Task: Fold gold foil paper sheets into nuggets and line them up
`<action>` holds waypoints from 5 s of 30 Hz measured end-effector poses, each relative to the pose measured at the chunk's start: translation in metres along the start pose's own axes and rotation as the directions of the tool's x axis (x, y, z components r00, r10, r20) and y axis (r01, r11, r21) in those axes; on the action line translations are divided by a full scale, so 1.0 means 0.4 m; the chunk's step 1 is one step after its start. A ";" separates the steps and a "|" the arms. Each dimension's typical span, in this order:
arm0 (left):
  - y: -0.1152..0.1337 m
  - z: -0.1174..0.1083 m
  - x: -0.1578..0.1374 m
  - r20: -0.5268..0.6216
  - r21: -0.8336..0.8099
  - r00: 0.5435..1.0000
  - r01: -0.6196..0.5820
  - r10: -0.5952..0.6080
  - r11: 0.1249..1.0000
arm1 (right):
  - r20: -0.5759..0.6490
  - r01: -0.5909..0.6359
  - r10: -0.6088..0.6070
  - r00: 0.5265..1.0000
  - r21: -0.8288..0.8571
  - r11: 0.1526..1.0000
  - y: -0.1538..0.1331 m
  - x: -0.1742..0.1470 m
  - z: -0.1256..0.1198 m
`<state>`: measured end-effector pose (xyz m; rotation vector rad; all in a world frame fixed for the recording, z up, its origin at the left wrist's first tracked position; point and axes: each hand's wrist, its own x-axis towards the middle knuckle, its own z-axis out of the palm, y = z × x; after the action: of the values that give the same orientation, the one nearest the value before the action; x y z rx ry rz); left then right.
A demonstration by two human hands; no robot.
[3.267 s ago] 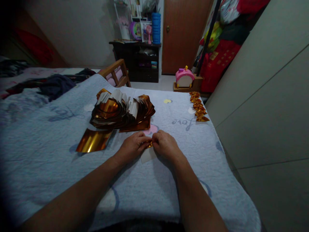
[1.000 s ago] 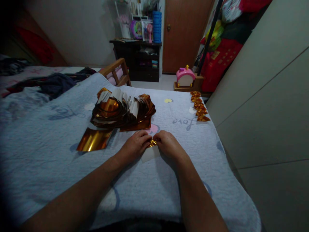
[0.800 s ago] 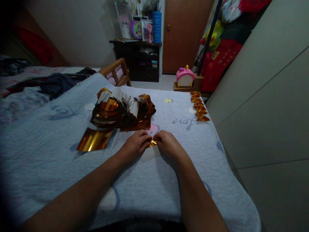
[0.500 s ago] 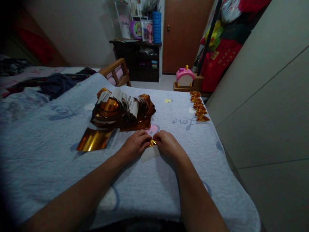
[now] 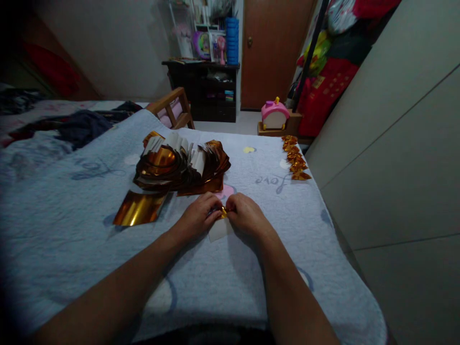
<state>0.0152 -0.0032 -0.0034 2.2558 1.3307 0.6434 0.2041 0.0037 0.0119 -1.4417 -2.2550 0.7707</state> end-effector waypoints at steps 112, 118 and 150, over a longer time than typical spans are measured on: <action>0.000 0.003 -0.003 0.014 0.120 0.998 -0.063 0.062 0.991 | 0.068 0.099 -0.095 0.993 -0.052 0.994 0.003 -0.007 -0.006; -0.004 0.008 -0.004 0.013 0.163 0.997 -0.083 0.082 0.983 | 0.074 0.118 -0.114 0.991 -0.047 0.992 0.002 -0.005 -0.012; 0.036 0.015 -0.022 0.138 0.457 0.952 -0.307 0.275 0.835 | 0.148 0.135 -0.124 0.981 -0.063 0.989 0.008 -0.004 -0.037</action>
<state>0.0249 -0.0181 -0.0014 2.8903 1.2190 0.3519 0.2151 0.0071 0.0215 -1.2918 -2.4821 0.7810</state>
